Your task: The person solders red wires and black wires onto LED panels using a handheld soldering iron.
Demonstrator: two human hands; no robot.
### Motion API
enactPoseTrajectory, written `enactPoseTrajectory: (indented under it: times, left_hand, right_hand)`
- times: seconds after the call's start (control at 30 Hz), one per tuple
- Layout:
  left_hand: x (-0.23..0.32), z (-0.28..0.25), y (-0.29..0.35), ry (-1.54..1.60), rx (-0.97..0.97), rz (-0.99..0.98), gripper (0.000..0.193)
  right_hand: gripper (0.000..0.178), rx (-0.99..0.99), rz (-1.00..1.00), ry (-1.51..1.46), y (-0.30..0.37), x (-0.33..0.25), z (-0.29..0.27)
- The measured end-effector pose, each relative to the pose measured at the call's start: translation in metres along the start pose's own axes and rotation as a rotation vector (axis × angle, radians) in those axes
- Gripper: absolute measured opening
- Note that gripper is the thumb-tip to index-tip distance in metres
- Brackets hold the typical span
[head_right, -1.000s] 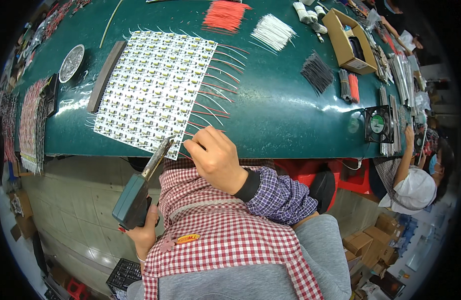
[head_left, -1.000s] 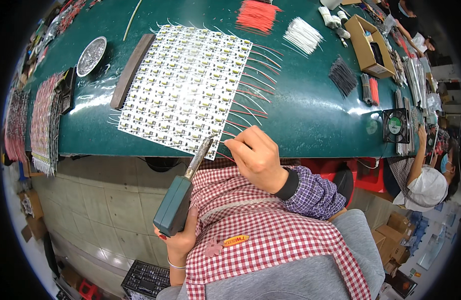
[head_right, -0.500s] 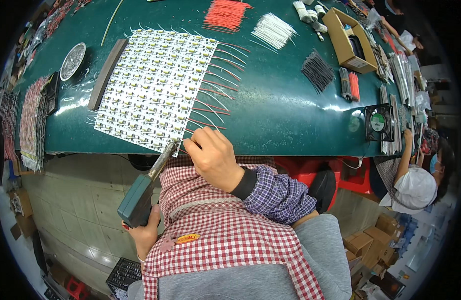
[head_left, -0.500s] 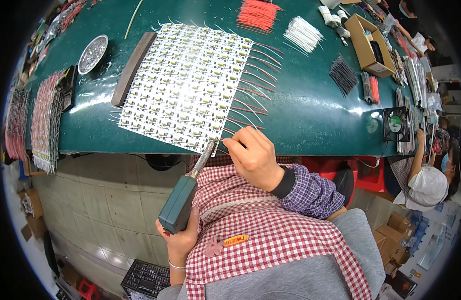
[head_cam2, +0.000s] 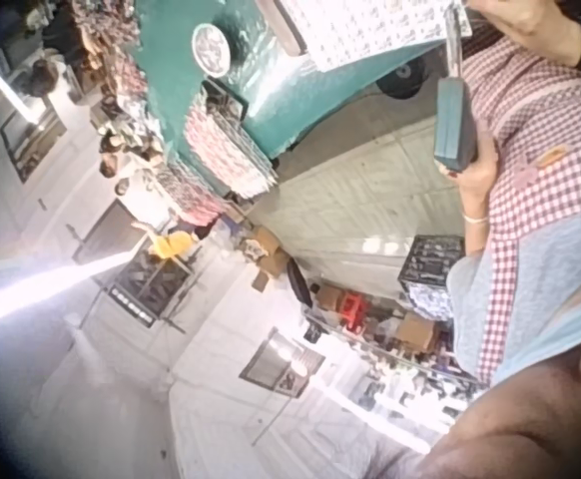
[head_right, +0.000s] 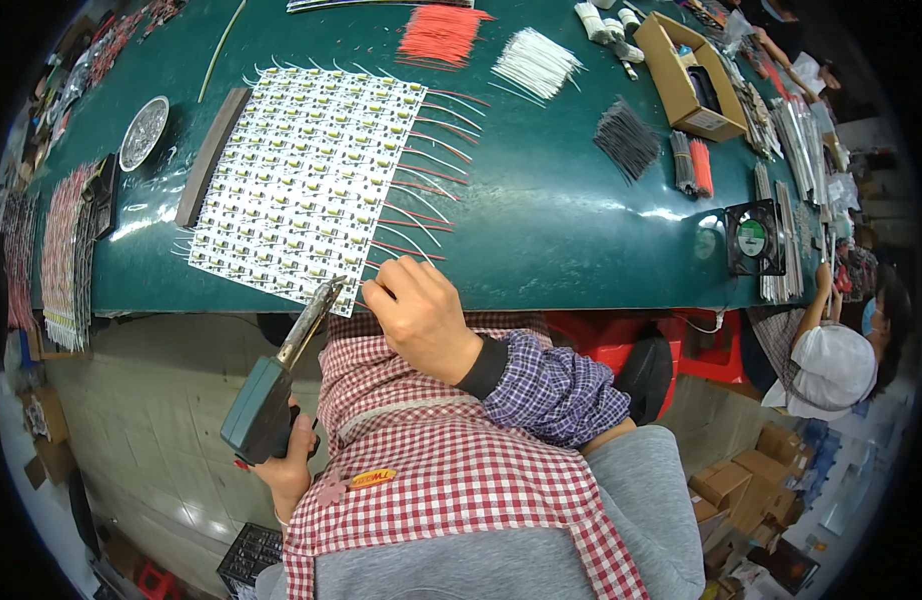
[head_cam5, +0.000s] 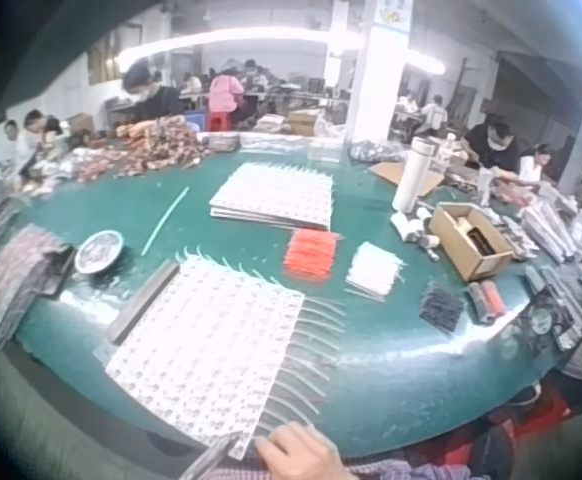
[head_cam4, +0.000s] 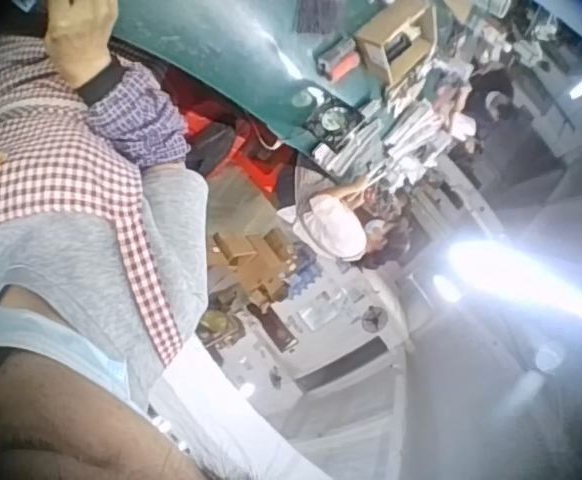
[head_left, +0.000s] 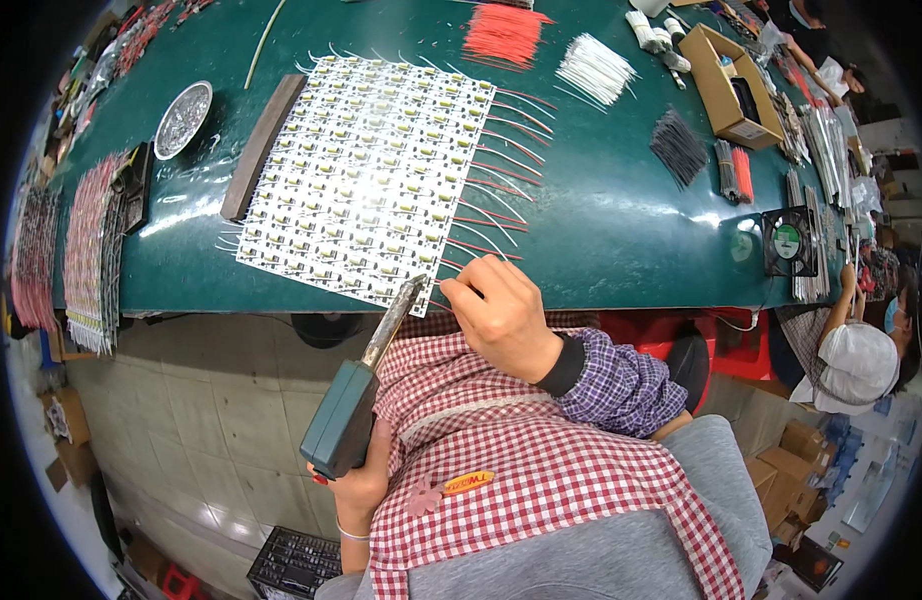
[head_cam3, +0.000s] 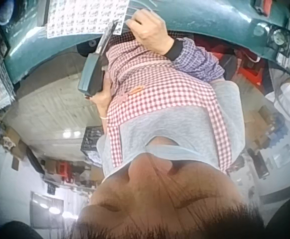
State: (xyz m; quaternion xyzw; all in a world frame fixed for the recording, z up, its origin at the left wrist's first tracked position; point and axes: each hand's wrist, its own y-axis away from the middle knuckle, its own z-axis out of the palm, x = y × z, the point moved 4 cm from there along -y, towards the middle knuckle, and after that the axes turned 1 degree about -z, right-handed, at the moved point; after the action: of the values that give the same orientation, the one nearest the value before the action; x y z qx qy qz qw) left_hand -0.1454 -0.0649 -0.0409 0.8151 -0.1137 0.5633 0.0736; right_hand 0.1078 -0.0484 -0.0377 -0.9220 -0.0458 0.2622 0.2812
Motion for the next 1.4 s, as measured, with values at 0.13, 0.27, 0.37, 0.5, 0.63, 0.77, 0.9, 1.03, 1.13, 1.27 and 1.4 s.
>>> enactPoseTrajectory:
  times: [0.13, 0.27, 0.37, 0.5, 0.63, 0.77, 0.9, 1.03, 1.13, 1.27, 1.4]
  left_hand:
    - [-0.001, 0.002, -0.004, 0.042, 0.03, -0.17, 0.026]
    - [-0.005, 0.004, -0.003, 0.04, 0.036, -0.074, 0.036]
    - [0.003, 0.004, -0.009, 0.084, 0.063, -0.153, 0.038]
    - [0.014, 0.008, -0.013, 0.1, 0.075, -0.279, 0.037]
    - [0.017, 0.014, -0.015, 0.205, 0.095, -0.32, 0.037]
    - [0.017, 0.014, -0.014, 0.181, 0.094, -0.294, 0.037]
    - [0.008, 0.009, -0.012, 0.126, 0.107, -0.153, 0.039]
    - [0.0, 0.002, -0.006, 0.07, 0.087, -0.086, 0.04]
    - [0.0, 0.002, -0.004, 0.1, 0.122, -0.086, 0.041]
    - [-0.001, 0.001, -0.002, 0.063, 0.09, -0.053, 0.042]
    - [0.01, -0.001, -0.002, 0.096, 0.086, -0.149, 0.037]
  right_hand:
    - [0.016, 0.008, 0.014, 0.031, -0.001, 0.001, -0.005]
    - [0.006, 0.001, 0.027, -0.015, -0.006, 0.002, -0.015]
    - [0.009, 0.035, 0.106, -0.149, -0.014, 0.016, -0.035]
    - [0.005, 0.183, 0.214, 0.14, -0.03, 0.085, -0.08]
    - [0.006, 0.242, 0.226, 0.297, -0.054, 0.167, -0.095]
    - [0.01, 0.155, 0.247, 0.294, -0.079, 0.217, -0.073]
    - [0.017, -0.025, 0.338, 0.453, -0.082, 0.247, -0.057]
    - [0.012, 0.007, 0.193, 0.478, -0.083, 0.22, -0.058]
    - [0.009, 0.102, 0.306, 0.121, -0.072, 0.161, -0.061]
    - [0.007, 0.035, 0.286, -0.265, -0.045, 0.057, -0.048]
    - [0.006, -0.105, 0.348, -0.453, -0.013, 0.007, -0.024]
